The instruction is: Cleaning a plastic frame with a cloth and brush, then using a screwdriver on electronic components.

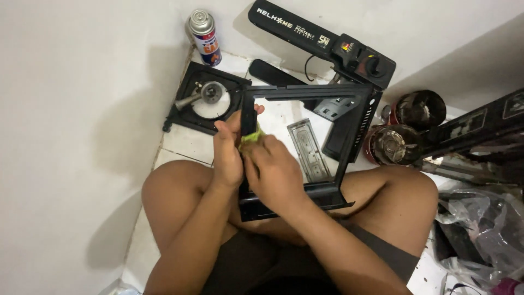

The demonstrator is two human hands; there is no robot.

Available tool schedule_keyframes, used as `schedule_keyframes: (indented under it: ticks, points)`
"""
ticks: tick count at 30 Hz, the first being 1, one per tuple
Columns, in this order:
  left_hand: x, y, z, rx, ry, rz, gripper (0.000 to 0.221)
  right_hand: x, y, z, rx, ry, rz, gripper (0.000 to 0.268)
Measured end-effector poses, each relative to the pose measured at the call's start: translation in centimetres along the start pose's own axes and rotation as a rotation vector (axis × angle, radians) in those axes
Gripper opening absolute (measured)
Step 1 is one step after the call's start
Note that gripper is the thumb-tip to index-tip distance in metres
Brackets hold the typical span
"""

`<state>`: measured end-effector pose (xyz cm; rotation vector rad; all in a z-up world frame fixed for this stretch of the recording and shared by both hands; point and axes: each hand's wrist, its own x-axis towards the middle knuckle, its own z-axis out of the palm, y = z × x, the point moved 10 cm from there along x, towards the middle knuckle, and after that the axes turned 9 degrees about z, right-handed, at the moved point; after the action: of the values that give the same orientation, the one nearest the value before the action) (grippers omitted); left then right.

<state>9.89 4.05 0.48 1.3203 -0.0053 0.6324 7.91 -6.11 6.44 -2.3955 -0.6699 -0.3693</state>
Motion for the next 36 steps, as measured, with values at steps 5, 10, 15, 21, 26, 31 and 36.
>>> schedule_keyframes:
  ticks: [5,10,15,21,26,31,36]
  points:
    - [-0.5,-1.5,-0.5,-0.001,0.058,-0.05,0.039,-1.9,0.9,0.9,0.038,-0.159,0.056,0.009]
    - [-0.7,-2.7,-0.7,0.034,0.07,-0.092,0.029,-3.2,1.9,1.8,0.054,-0.325,0.107,0.012]
    - [-0.9,-2.4,-0.6,0.039,0.11,-0.134,0.031,-6.2,3.1,4.7,0.103,-0.644,0.18,0.017]
    - [-1.2,-3.0,-1.1,0.065,0.12,-0.132,0.031,-5.1,9.6,1.9,0.657,-0.64,0.472,0.017]
    - [-0.9,-2.4,-0.7,0.113,0.14,-0.105,0.032,-6.2,24.0,-8.0,0.841,0.33,0.943,0.005]
    - [-1.1,-1.1,0.6,0.213,0.082,-0.001,0.035,-2.8,21.7,-15.2,0.407,0.611,0.293,0.01]
    - [-2.0,0.5,1.3,0.297,0.062,0.085,0.037,-0.9,21.0,-13.8,0.286,0.546,0.151,0.006]
